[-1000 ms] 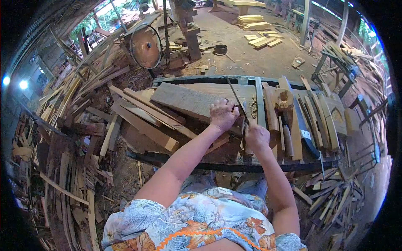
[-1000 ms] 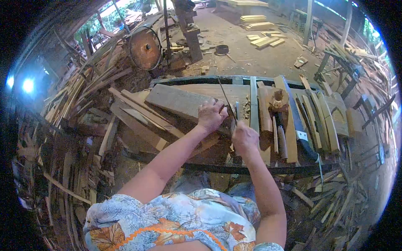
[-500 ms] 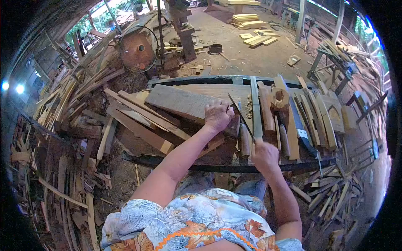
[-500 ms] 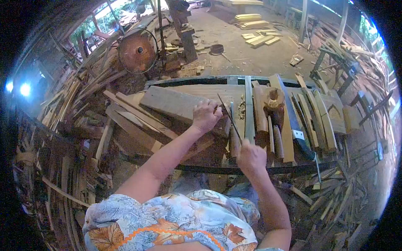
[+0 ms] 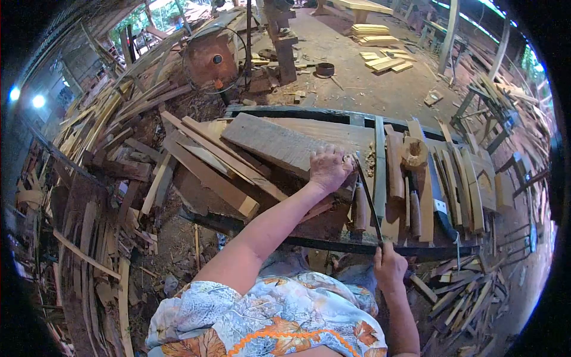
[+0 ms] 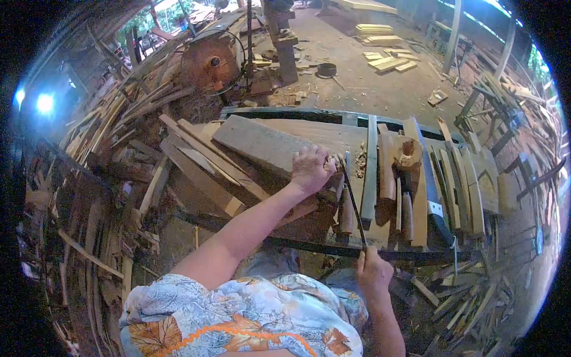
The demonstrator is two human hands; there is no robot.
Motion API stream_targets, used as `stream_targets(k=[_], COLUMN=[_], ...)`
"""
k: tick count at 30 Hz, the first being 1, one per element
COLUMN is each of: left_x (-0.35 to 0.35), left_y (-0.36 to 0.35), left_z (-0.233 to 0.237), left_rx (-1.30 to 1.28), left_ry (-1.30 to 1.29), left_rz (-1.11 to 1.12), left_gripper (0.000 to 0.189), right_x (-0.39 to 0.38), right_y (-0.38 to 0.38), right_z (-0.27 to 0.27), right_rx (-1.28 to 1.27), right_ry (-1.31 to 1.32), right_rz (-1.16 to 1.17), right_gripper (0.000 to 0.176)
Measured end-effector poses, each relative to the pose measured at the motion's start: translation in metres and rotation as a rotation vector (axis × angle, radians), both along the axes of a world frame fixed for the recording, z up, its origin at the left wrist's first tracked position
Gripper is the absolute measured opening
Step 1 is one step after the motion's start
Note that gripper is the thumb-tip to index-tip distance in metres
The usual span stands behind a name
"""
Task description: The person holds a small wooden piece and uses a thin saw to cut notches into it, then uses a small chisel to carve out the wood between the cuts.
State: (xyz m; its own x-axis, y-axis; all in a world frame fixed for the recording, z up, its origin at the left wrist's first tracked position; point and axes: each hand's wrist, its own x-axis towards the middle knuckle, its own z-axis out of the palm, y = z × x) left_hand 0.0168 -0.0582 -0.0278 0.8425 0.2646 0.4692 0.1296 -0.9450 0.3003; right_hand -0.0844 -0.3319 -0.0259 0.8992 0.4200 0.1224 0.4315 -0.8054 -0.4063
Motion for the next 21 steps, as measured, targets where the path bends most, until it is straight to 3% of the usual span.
stream_targets(k=[3, 7, 12, 21], left_x=[0.000, 0.001, -0.001, 0.000], left_y=[0.000, 0.002, -0.001, -0.003], left_z=[0.000, -0.002, 0.002, 0.003], left_rx=[0.004, 0.023, 0.026, -0.013], left_ry=[-0.029, -0.004, -0.009, 0.040], left_rz=[-0.040, -0.037, -0.015, -0.019], left_gripper=[0.032, 0.029, 0.028, 0.031], right_x=[0.002, 0.065, 0.105, 0.005], right_y=[0.005, 0.064, 0.114, 0.010], right_z=[0.010, 0.021, 0.013, -0.003], right_rx=[-0.061, 0.043, 0.018, 0.024], right_ry=[0.026, -0.110, -0.091, -0.023], right_rz=[-0.014, 0.046, 0.012, 0.020], right_gripper=[0.015, 0.017, 0.022, 0.016])
